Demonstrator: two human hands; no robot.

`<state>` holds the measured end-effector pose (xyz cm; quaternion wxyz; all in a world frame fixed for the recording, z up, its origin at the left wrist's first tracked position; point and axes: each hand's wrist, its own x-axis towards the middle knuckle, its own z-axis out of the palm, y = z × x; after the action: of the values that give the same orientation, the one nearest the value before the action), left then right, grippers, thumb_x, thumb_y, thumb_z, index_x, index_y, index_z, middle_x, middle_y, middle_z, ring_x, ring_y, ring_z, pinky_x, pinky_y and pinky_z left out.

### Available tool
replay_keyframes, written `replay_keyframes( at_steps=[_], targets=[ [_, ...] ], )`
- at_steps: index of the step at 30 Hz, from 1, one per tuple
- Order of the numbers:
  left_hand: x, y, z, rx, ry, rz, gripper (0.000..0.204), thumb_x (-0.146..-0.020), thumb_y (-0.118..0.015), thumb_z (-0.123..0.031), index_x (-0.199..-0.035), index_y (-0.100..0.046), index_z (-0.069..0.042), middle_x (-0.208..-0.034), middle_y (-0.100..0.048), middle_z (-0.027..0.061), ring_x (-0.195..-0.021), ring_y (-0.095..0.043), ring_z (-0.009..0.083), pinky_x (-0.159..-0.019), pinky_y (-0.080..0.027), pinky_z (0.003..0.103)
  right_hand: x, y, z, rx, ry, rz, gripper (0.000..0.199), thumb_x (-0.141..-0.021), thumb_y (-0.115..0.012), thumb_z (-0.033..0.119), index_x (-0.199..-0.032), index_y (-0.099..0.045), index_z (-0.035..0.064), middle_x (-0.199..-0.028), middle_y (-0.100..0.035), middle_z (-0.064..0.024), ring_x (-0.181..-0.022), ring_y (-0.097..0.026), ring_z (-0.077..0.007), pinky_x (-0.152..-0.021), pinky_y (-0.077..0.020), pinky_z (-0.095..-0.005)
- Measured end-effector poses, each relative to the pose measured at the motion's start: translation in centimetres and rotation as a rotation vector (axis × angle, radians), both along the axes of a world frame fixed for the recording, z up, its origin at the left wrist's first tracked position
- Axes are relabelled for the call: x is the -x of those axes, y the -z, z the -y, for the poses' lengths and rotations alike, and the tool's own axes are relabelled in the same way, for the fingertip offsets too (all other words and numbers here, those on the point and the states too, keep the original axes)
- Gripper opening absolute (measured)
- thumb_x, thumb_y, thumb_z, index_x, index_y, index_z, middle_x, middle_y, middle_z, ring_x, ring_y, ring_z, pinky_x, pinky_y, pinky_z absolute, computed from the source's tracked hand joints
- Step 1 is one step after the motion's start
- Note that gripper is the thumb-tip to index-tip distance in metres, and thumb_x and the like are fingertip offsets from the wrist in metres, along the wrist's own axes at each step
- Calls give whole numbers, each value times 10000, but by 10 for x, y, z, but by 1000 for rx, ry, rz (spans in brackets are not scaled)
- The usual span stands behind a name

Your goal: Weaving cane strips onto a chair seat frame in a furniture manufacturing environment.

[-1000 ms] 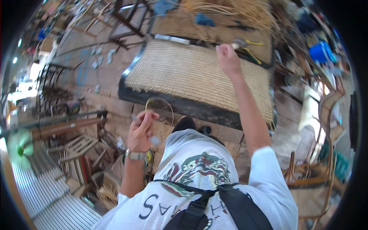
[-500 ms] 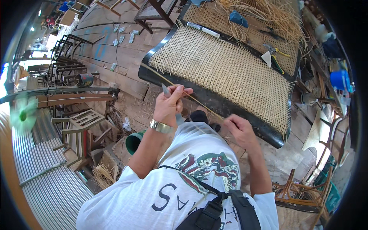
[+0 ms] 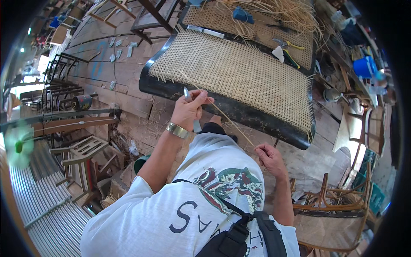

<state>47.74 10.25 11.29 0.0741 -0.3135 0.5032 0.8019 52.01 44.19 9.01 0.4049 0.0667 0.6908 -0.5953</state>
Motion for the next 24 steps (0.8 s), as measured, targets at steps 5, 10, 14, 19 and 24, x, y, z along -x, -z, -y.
replay_keyframes(
  at_steps=[5,10,14,19,24],
  targets=[
    [61,-19,23,34,-2,-293,200,-946,-684,-205,-1073,-641,-56,-915,-737,120,-444,-426,30,-404,-290,187,26,-22,30,171,56,-63,119,-976,-614,147,-980,-636,30,-770,-575,22,-668,-534,-47,-585,-433,-211],
    [99,-26,17,10,4,-318,396,-1010,-553,-399,-1234,-578,-73,-1138,-703,158,-428,-355,29,-416,-259,205,63,-29,87,166,94,-183,104,-969,-619,128,-976,-639,27,-769,-592,9,-675,-549,-49,-605,-455,-210],
    [81,-10,-3,32,225,-65,339,-1002,-587,-308,-1206,-613,-39,-1056,-723,132,-439,-379,27,-417,-285,194,86,-22,120,110,175,-188,103,-954,-628,124,-965,-634,21,-760,-597,-7,-677,-574,-86,-602,-465,-242],
    [85,13,22,-72,22,-50,238,-963,-647,-187,-1128,-640,-16,-823,-667,26,-495,-422,29,-435,-298,201,120,-24,145,-130,-220,-793,129,-916,-625,152,-977,-635,39,-833,-603,-154,-798,-621,-377,-692,-514,-413],
    [64,9,117,94,-28,2,219,-1000,-587,-176,-1149,-645,-26,-822,-659,11,-501,-390,28,-446,-273,188,209,-10,129,-86,-269,-872,176,-932,-616,185,-1029,-628,40,-886,-635,-154,-830,-639,-352,-731,-522,-417]
  ],
)
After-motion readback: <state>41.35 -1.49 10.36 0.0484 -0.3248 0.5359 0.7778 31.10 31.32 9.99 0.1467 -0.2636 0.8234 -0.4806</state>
